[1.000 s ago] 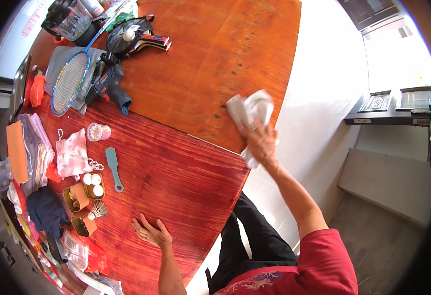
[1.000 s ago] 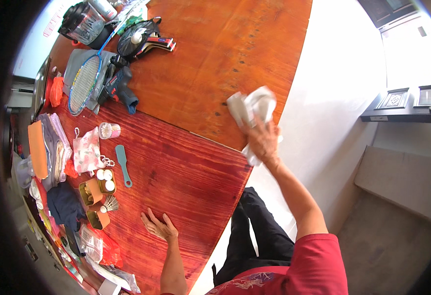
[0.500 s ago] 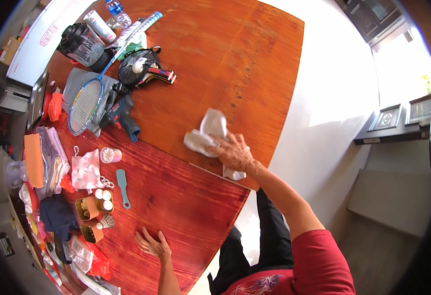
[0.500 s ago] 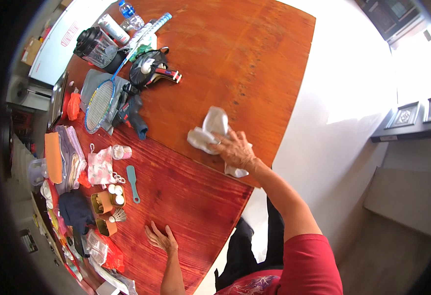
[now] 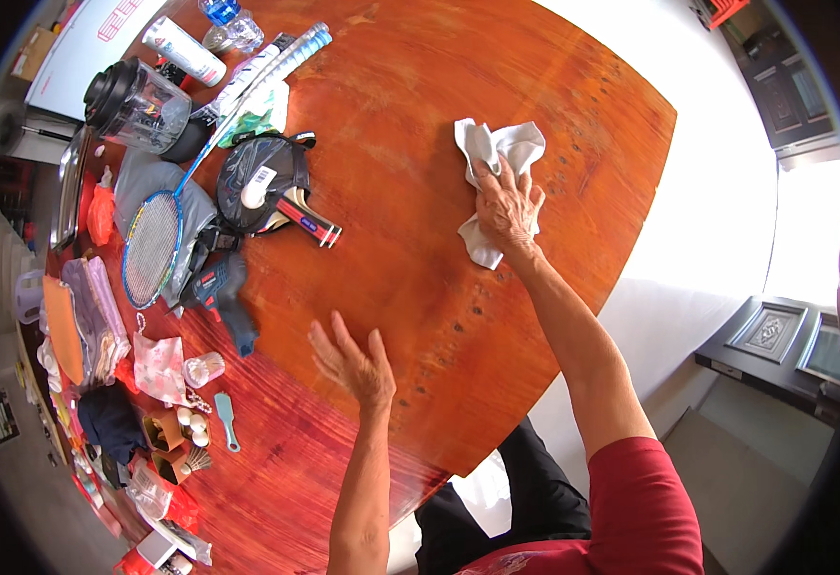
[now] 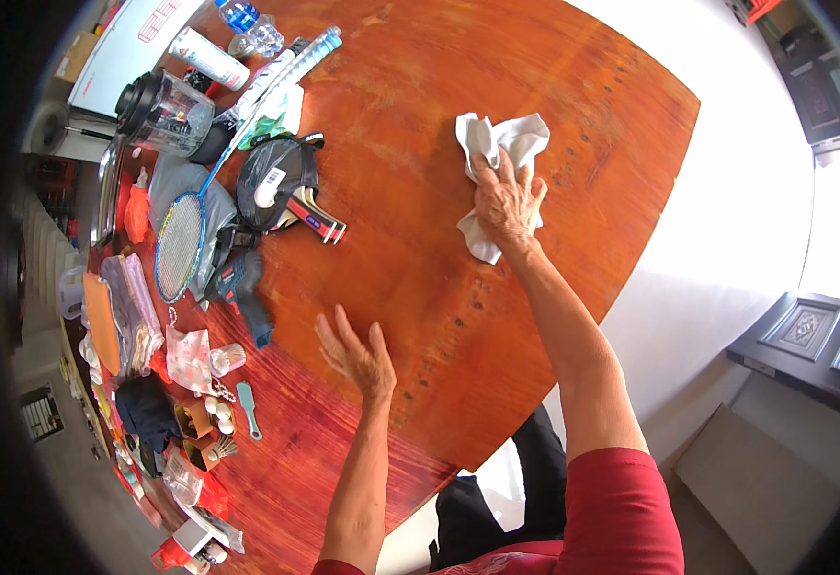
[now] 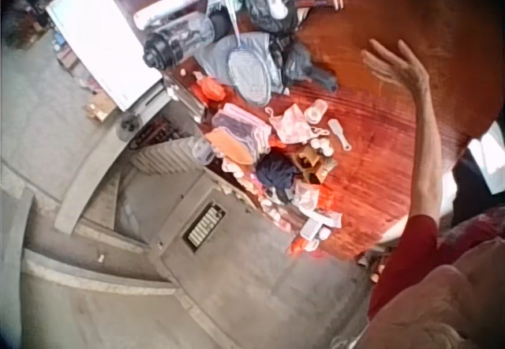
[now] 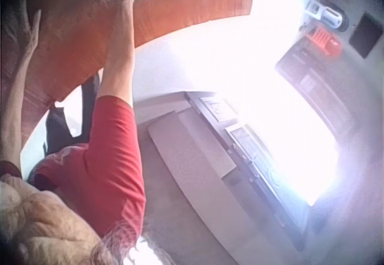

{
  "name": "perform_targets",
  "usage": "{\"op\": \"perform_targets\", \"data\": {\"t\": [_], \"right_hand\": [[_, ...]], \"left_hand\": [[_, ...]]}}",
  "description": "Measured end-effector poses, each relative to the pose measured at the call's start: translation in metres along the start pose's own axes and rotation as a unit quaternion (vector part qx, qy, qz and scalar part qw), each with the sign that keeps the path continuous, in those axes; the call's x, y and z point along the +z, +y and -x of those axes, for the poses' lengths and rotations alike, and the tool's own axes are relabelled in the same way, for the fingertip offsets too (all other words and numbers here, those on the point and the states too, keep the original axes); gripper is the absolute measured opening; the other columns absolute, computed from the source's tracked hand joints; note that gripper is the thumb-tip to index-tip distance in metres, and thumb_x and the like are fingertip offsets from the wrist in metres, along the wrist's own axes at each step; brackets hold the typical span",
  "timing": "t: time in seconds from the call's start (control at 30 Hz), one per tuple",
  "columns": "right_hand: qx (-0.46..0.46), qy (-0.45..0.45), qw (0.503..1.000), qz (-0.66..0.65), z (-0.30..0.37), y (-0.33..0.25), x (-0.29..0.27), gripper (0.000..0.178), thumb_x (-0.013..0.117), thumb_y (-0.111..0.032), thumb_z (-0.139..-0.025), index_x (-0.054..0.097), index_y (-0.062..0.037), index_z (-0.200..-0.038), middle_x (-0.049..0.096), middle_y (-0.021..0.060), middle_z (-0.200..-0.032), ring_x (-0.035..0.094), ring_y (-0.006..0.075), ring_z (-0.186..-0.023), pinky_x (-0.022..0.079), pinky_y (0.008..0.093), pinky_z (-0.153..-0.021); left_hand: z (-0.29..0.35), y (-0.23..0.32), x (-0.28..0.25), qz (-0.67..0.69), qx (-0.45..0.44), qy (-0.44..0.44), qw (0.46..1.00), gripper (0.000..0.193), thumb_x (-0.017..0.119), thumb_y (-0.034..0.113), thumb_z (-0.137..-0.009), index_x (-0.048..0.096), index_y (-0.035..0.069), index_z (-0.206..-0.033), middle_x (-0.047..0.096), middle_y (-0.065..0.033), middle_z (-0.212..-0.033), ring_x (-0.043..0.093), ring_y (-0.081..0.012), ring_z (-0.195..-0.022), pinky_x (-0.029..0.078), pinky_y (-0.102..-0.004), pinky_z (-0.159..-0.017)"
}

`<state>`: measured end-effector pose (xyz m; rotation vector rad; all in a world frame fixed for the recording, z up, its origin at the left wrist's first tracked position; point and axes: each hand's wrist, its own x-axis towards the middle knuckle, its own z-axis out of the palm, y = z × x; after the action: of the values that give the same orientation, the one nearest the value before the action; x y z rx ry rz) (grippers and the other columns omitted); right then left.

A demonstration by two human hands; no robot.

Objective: The person wipes a large wooden table with a white cloth, moving items like a pitcher, cups, and containers aside to reach different areas. The person then wipes a wooden bench with the same cloth.

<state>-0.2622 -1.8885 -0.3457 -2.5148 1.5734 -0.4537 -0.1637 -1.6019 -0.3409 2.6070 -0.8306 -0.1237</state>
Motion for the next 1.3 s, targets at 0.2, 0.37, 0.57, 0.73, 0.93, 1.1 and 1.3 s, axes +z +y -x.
{"op": "perform_targets", "data": {"t": [0.2,0.37,0.57,0.73,0.93,1.1,1.3], "right_hand": [[-0.417,-0.147,0.897,-0.013,0.011,-0.052,-0.005,0.041,0.064,-0.025,-0.080,0.061,-0.0406,-0.118,0.044,-0.0021,-0.140,0.041,0.0262,-0.124,0.038,0.0485,-0.098],[-0.406,-0.128,0.892,-0.151,-0.041,-0.056,0.023,0.030,0.064,-0.021,-0.078,0.070,-0.0343,-0.105,0.044,-0.0011,-0.139,0.045,0.0264,-0.116,0.036,0.0487,-0.095],[-0.251,-0.075,0.965,-0.010,-0.131,-0.023,0.035,0.042,0.054,-0.025,-0.085,0.059,-0.0418,-0.123,0.043,0.0021,-0.141,0.043,0.0283,-0.121,0.033,0.0554,-0.095],[-0.076,-0.051,0.993,0.078,-0.180,0.081,0.019,0.046,0.051,-0.027,-0.089,0.048,-0.0406,-0.133,0.039,0.0005,-0.144,0.038,0.0293,-0.128,0.031,0.0575,-0.098],[0.262,0.015,0.958,0.114,-0.160,0.216,-0.020,0.047,0.048,-0.036,-0.090,0.045,-0.0344,-0.137,0.037,0.0065,-0.148,0.031,0.0391,-0.133,0.028,0.0568,-0.101],[0.318,0.016,0.943,0.098,-0.099,0.245,-0.036,0.044,0.049,-0.036,-0.091,0.048,-0.0324,-0.135,0.045,0.0097,-0.140,0.042,0.0382,-0.124,0.034,0.0584,-0.097],[-0.046,-0.089,0.981,0.164,-0.025,0.138,-0.032,0.049,0.061,-0.027,-0.080,0.054,-0.0409,-0.126,0.043,0.0051,-0.138,0.044,0.0302,-0.121,0.032,0.0562,-0.096]], "left_hand": [[-0.045,0.041,0.039,-0.090,-0.048,-0.019,0.995,0.066,0.044,0.052,-0.094,0.029,0.018,-0.148,0.015,-0.0158,-0.155,0.012,-0.0355,-0.143,0.013,-0.0604,-0.110],[-0.045,0.051,0.054,-0.169,-0.032,0.019,0.985,0.065,0.046,0.052,-0.093,0.032,0.018,-0.147,0.019,-0.0182,-0.153,0.018,-0.0383,-0.140,0.020,-0.0610,-0.107],[-0.046,0.052,0.052,-0.185,-0.025,0.025,0.982,0.064,0.037,0.056,-0.095,0.031,0.019,-0.147,0.021,-0.0159,-0.152,0.017,-0.0333,-0.141,0.019,-0.0552,-0.109],[-0.046,0.048,0.050,-0.189,-0.023,0.024,0.981,0.067,0.036,0.058,-0.095,0.031,0.017,-0.147,0.022,-0.0163,-0.151,0.018,-0.0338,-0.140,0.021,-0.0551,-0.108],[-0.047,0.053,0.050,-0.196,-0.019,0.022,0.980,0.064,0.036,0.055,-0.096,0.031,0.017,-0.147,0.021,-0.0165,-0.151,0.019,-0.0334,-0.140,0.021,-0.0543,-0.108],[-0.045,0.051,0.048,-0.209,-0.019,0.019,0.977,0.063,0.034,0.056,-0.096,0.029,0.018,-0.148,0.021,-0.0163,-0.151,0.018,-0.0333,-0.140,0.021,-0.0555,-0.107],[-0.044,0.054,0.050,-0.199,-0.024,0.037,0.979,0.061,0.040,0.053,-0.096,0.033,0.020,-0.146,0.023,-0.0167,-0.149,0.021,-0.0320,-0.140,0.024,-0.0570,-0.107]]}}
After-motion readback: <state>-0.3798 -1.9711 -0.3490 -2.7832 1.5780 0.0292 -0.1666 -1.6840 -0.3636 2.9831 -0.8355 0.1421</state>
